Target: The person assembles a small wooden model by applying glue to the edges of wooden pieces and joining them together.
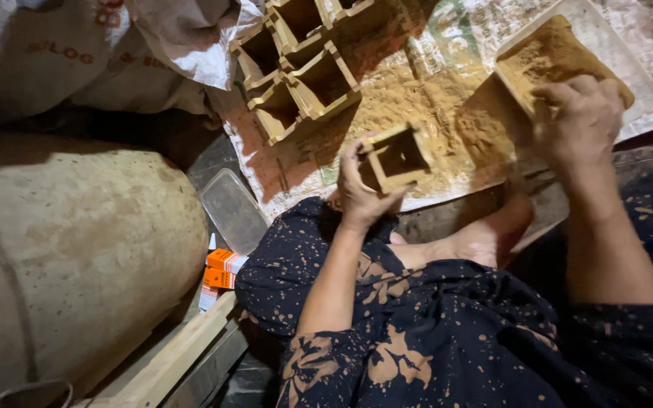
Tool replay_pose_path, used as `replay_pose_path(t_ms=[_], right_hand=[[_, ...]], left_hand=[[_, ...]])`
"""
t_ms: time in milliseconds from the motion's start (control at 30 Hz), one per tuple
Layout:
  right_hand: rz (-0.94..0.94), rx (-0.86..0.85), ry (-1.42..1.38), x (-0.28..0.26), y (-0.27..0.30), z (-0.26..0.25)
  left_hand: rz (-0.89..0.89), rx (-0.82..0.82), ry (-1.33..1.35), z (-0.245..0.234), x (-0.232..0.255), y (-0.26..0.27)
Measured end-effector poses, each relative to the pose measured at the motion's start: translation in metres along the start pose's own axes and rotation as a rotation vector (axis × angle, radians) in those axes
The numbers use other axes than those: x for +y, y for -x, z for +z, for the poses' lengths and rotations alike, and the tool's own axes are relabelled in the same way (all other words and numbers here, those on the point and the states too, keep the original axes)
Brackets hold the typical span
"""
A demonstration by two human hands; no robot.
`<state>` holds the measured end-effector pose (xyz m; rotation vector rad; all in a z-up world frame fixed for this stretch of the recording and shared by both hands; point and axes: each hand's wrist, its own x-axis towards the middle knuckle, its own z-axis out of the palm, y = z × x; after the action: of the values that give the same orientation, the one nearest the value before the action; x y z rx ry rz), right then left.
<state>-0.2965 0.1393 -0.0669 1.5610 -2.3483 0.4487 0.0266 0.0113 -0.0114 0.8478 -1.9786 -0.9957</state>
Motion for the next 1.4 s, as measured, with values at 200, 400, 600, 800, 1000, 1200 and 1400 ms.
replay_pose_path(t_ms=[200, 400, 600, 800, 1000, 1200, 1400], right_hand=[[0.436, -0.787, 0.134, 0.041, -0.010, 0.035], [0.169, -0.539, 0.069, 0.018, -0.008, -0.011], [-0.125, -0.125, -0.416, -0.040, -0.019, -0.059], [-0.084, -0.364, -1.074, -0.105, -0.019, -0.051], [-0.188, -0.350, -1.047, -0.117, -0.026, -0.057], [-0.179, -0.405, -1.053, -0.116, -0.028, -0.050], [0.027, -0.636, -1.103, -0.113, -0.047, -0.070]], left_hand=[[-0.179, 0.059, 0.133, -0.008, 0.000, -0.004], [-0.094, 0.026, 0.118, -0.012, -0.002, -0.005], [-0.147, 0.002, 0.039, -0.012, -0.010, -0.004], [-0.017, 0.031, 0.201, -0.012, -0.035, -0.004], [0.045, 0.004, 0.224, -0.010, -0.030, -0.011], [0.091, -0.012, 0.143, -0.012, -0.025, -0.017], [0.120, -0.037, 0.058, -0.011, -0.023, -0.019]])
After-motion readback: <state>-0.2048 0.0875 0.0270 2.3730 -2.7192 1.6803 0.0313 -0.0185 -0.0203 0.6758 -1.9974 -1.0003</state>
